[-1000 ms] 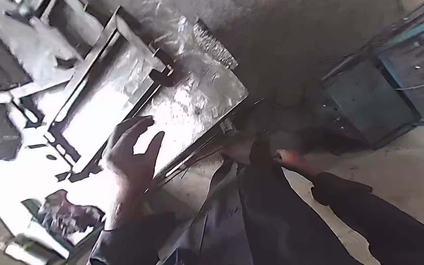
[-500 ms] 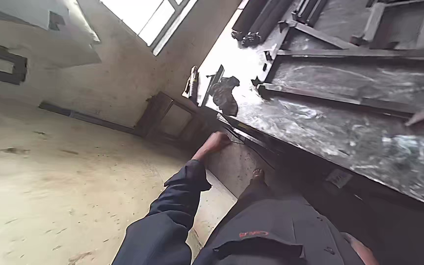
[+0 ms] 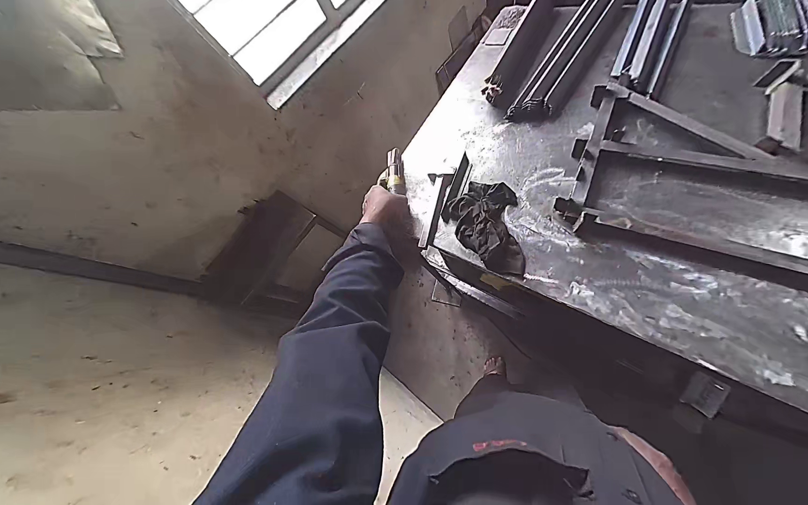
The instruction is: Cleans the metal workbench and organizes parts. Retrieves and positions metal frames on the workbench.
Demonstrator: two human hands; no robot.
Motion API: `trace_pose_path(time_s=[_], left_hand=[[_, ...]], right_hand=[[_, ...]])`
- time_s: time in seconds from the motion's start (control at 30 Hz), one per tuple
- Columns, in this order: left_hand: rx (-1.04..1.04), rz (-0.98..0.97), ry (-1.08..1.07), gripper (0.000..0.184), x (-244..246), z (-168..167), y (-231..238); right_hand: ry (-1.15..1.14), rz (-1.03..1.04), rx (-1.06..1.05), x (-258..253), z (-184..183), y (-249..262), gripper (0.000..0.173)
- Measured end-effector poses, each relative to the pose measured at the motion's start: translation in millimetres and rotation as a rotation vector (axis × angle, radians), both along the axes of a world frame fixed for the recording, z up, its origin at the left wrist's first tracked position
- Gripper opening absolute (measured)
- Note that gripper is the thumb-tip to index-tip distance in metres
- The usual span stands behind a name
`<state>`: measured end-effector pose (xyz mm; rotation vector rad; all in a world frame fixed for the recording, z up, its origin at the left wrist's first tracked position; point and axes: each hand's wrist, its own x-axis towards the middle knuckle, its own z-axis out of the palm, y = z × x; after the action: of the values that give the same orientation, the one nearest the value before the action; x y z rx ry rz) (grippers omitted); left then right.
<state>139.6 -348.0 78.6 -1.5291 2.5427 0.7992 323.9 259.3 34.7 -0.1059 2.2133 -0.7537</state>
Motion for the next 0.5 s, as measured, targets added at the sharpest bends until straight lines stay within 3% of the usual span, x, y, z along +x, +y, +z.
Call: trace_pose_path(time_s=[0.03,0.1,0.2,0.27,0.4,0.5], left_hand=[[0.076,0.009,0.07,0.063,3,-3,-6],[0.238,0.074,0.302,0.056,18,-11,-9],[0.532,0.152,0.71,0.043,54,-1,28],[0.574,0.131,0.873,0.044,76,6,55],[0.608,-0.022,1.094,0.052,122,45,154],[0.56,-0.148,1.1,0.055,136,72,241]], right_hand=[[0.184,0.043,-0.068,4,-33,16,0.027],[0.418,0.058,-0.186,-9,-44,21,0.027],[0.612,0.005,-0.301,-37,-5,-13,0.03],[0.716,0.04,-0.439,-55,17,-46,0.031],[0.849,0.257,-0.656,-80,66,-103,0.037],[0.84,0.285,-0.696,-81,112,-122,0.056]])
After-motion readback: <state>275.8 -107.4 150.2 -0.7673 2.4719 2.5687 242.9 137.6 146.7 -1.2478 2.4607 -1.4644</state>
